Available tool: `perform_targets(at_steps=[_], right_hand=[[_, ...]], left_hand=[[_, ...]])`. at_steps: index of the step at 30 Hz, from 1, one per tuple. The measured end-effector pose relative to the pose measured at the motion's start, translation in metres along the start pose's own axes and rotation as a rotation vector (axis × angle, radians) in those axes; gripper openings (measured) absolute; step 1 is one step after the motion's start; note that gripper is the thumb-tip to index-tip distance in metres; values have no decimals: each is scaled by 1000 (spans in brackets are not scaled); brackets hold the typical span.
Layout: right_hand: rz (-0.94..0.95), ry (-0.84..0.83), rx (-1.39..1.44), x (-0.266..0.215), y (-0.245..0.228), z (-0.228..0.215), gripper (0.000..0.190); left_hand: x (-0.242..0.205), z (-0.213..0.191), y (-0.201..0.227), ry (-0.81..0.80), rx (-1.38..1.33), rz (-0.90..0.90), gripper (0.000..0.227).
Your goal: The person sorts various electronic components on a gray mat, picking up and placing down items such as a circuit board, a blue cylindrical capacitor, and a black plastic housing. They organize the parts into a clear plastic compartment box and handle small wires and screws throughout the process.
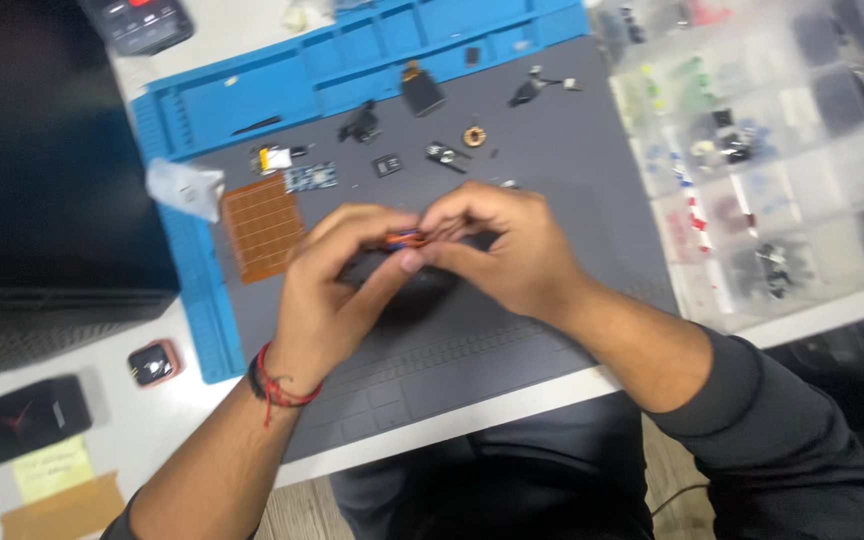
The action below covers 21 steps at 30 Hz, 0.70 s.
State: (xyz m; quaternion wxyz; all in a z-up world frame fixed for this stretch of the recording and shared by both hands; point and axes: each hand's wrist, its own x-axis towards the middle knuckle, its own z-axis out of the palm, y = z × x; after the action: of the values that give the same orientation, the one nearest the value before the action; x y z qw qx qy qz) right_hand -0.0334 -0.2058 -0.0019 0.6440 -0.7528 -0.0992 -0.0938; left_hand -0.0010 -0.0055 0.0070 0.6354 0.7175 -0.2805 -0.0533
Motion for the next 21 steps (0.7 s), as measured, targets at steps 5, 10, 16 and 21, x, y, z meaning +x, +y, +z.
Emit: perform_targets(at_steps=[5, 10, 16, 21], right_hand=[[-155, 2, -118, 3, -9, 0, 16], [-251, 11, -226, 3, -8, -1, 12], [-316, -9, -280, 0, -22, -8, 16], [-313, 2, -399, -12, -57, -49, 12]], left_hand=[[1, 5, 4, 83, 237, 155, 12], [3, 5, 0, 91, 188, 157, 10], [0, 7, 5, 122, 102, 142, 47], [-5, 3, 1, 114, -4, 125, 73]])
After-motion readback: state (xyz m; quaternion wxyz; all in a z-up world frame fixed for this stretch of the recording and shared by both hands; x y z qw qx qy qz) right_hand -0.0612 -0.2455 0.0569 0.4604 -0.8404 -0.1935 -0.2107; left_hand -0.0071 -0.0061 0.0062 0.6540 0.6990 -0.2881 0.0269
